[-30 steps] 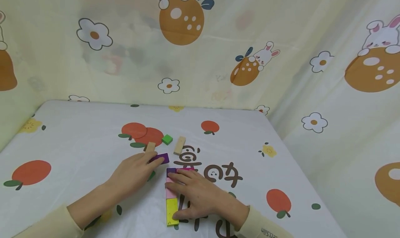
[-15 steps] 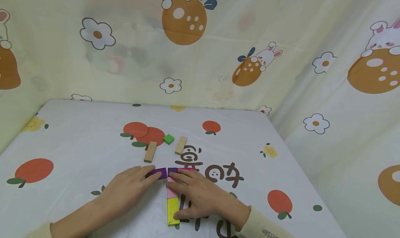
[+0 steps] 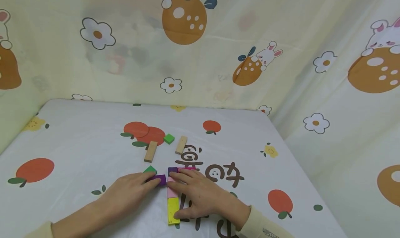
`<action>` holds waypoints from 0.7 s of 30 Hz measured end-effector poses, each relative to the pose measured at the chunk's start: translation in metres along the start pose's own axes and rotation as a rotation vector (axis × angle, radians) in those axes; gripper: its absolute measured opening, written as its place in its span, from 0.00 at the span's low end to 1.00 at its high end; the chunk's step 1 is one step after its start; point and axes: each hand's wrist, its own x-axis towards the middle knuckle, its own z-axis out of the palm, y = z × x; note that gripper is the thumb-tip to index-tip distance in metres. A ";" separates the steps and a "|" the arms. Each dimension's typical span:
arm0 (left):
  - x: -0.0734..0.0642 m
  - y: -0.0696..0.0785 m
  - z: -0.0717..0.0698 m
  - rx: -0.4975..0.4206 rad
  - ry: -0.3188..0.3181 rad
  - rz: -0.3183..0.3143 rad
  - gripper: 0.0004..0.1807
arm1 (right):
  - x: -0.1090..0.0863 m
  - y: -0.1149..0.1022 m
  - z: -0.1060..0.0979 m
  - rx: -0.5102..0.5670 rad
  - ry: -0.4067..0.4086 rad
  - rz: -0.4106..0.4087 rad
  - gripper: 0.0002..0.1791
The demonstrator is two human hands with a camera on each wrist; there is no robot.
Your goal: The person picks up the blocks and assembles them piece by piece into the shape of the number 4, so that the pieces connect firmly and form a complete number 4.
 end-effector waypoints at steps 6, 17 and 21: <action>0.005 -0.005 0.002 -0.007 -0.009 -0.024 0.26 | -0.001 0.000 -0.001 -0.002 0.006 -0.004 0.43; 0.021 -0.016 0.008 0.003 0.013 0.007 0.24 | -0.002 0.001 0.001 0.012 0.014 -0.003 0.42; 0.026 -0.020 0.007 0.009 0.038 0.034 0.24 | -0.002 0.002 0.002 0.007 0.016 -0.005 0.42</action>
